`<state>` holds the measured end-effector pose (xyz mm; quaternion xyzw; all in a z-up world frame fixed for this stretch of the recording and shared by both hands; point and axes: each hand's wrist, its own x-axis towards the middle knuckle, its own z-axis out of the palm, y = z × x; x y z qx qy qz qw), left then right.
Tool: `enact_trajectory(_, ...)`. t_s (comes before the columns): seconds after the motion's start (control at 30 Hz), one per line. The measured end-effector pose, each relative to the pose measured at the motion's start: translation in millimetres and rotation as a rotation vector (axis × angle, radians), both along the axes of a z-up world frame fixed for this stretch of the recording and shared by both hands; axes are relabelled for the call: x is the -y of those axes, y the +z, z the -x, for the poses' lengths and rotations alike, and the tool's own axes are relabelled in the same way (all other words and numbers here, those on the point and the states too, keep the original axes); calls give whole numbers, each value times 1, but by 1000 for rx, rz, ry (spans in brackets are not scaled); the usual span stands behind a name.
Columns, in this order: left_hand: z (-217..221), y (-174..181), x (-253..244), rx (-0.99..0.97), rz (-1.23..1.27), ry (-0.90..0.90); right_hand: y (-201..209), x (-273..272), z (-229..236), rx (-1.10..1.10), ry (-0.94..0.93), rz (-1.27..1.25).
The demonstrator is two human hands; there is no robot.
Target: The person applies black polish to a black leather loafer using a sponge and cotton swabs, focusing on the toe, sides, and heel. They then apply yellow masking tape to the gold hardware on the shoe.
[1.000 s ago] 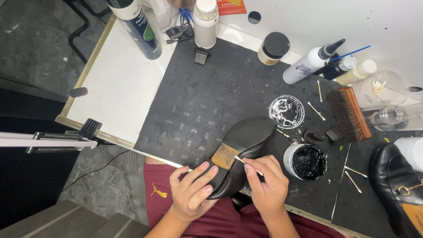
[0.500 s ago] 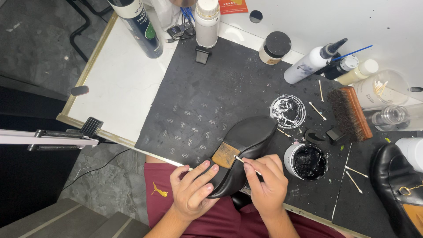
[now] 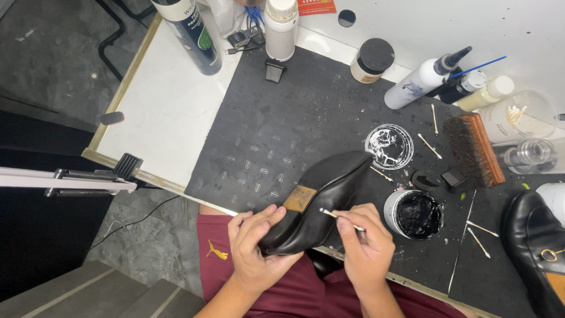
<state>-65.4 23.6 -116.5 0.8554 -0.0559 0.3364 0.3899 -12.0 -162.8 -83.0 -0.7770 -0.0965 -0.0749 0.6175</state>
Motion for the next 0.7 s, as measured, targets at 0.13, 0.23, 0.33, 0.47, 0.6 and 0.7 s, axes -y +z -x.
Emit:
enact_trajectory(0.13,-2,2,2,-115,282,-15,-18,13,3,-134,2,-296)
enact_trajectory(0.23,-2,5,5,-208,456,-19,-27,21,6,-145,-11,-360)
enact_trajectory(0.33,-2,8,5,-271,555,7,-30,29,10,-183,-68,-356)
enact_trajectory(0.47,-12,6,-2,-435,1003,73,-21,39,18,-178,-103,-203)
enact_trajectory(0.6,-24,3,-18,-618,1495,91,0,63,23,-37,-166,16)
enact_trajectory(0.7,-22,3,-26,-741,1624,83,10,93,21,102,-331,171)
